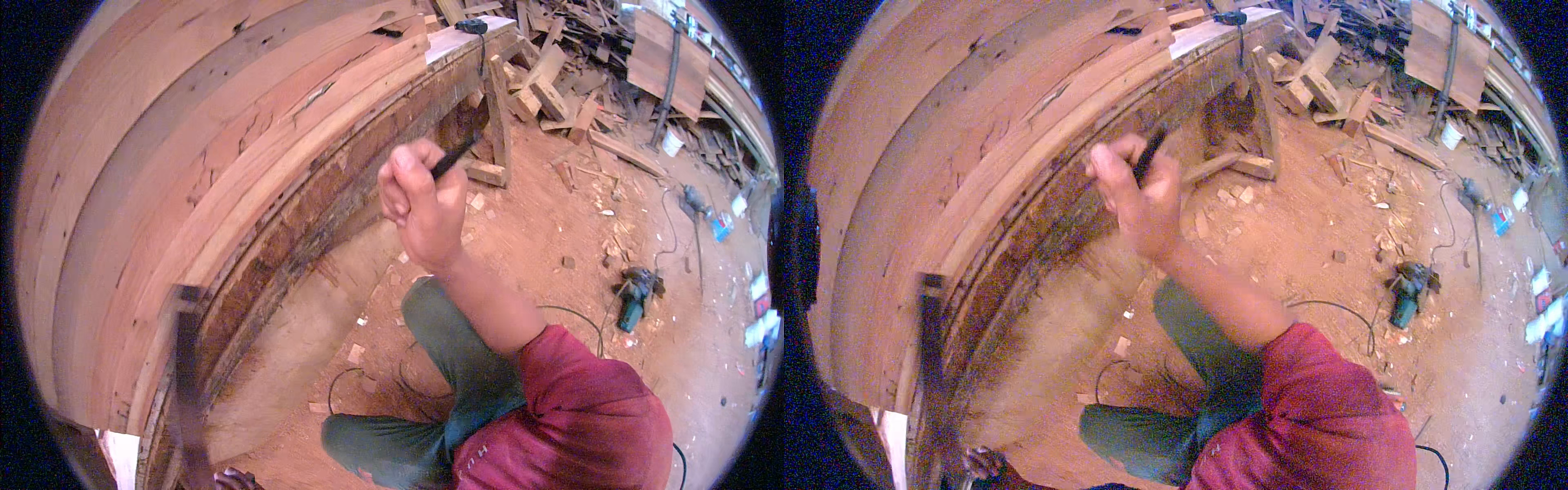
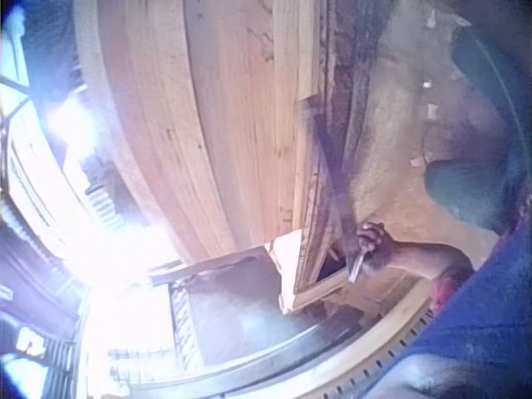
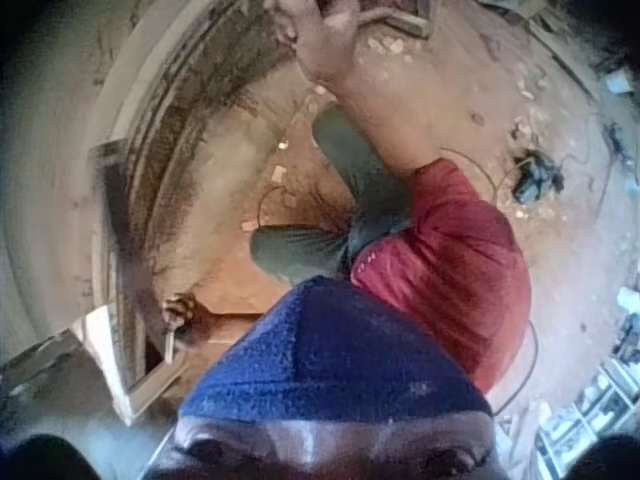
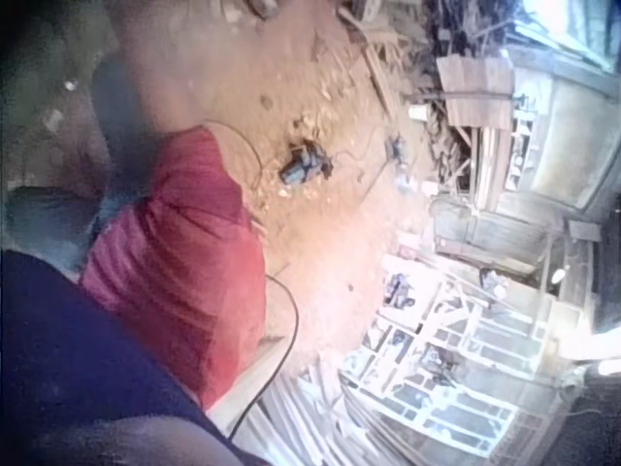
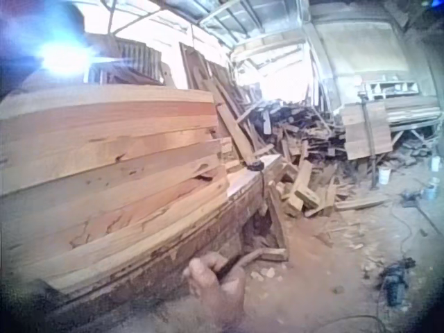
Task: The person uses a metal ruler and a green square to measure and mark lines on several wooden planks with a black pen. The person repeatedly positions the tools, draws lines, and repositions the planks to continue marking.
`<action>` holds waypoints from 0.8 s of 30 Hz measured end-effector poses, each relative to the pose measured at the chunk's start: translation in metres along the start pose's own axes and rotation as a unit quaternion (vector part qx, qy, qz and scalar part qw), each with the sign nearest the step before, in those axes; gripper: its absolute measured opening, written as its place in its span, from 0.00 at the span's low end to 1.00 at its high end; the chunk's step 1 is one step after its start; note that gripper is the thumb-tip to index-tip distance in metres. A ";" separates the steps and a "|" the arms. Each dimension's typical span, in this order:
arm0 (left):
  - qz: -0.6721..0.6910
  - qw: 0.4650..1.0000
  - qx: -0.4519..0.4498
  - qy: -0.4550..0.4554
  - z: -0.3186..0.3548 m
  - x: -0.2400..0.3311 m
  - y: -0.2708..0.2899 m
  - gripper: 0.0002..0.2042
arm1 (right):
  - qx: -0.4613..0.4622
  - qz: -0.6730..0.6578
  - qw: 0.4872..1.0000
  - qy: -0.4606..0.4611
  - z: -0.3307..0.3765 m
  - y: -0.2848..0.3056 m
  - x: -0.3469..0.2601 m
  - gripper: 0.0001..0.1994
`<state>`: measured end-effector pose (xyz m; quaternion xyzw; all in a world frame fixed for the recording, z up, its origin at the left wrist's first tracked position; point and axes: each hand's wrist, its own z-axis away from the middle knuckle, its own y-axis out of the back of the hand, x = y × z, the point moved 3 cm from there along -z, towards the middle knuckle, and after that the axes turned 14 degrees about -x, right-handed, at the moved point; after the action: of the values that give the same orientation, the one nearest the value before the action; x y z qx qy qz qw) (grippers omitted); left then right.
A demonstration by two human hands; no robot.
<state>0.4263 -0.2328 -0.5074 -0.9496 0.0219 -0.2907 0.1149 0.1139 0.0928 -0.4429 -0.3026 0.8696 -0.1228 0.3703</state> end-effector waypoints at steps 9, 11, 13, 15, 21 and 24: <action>-0.147 0.979 -0.094 -0.106 -0.090 -0.042 -0.126 0.33 | -0.202 -0.014 0.963 0.178 -0.038 -0.013 0.011 0.13; -0.281 0.949 -0.058 -0.128 -0.111 -0.073 -0.149 0.34 | -0.253 -0.043 0.946 0.196 -0.051 -0.011 0.017 0.16; -0.408 0.901 -0.015 -0.143 -0.124 -0.109 -0.164 0.37 | -0.275 -0.087 0.946 0.149 -0.055 0.005 0.022 0.18; -0.554 0.831 -0.038 0.020 -0.130 -0.137 -0.189 0.46 | -0.293 -0.108 0.943 0.116 -0.057 0.030 0.036 0.25; -0.696 0.682 -0.220 -0.048 -0.217 -0.238 -0.287 0.37 | -0.201 -0.152 0.966 0.061 -0.077 0.092 0.057 0.22; -0.712 0.663 -0.225 -0.042 -0.232 -0.267 -0.310 0.38 | -0.148 -0.118 0.981 -0.044 -0.084 0.115 0.061 0.14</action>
<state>0.0675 0.0504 -0.3956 -0.6834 -0.6013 -0.2301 -0.3441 -0.0298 0.1443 -0.4696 -0.4593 0.8194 -0.0221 0.3423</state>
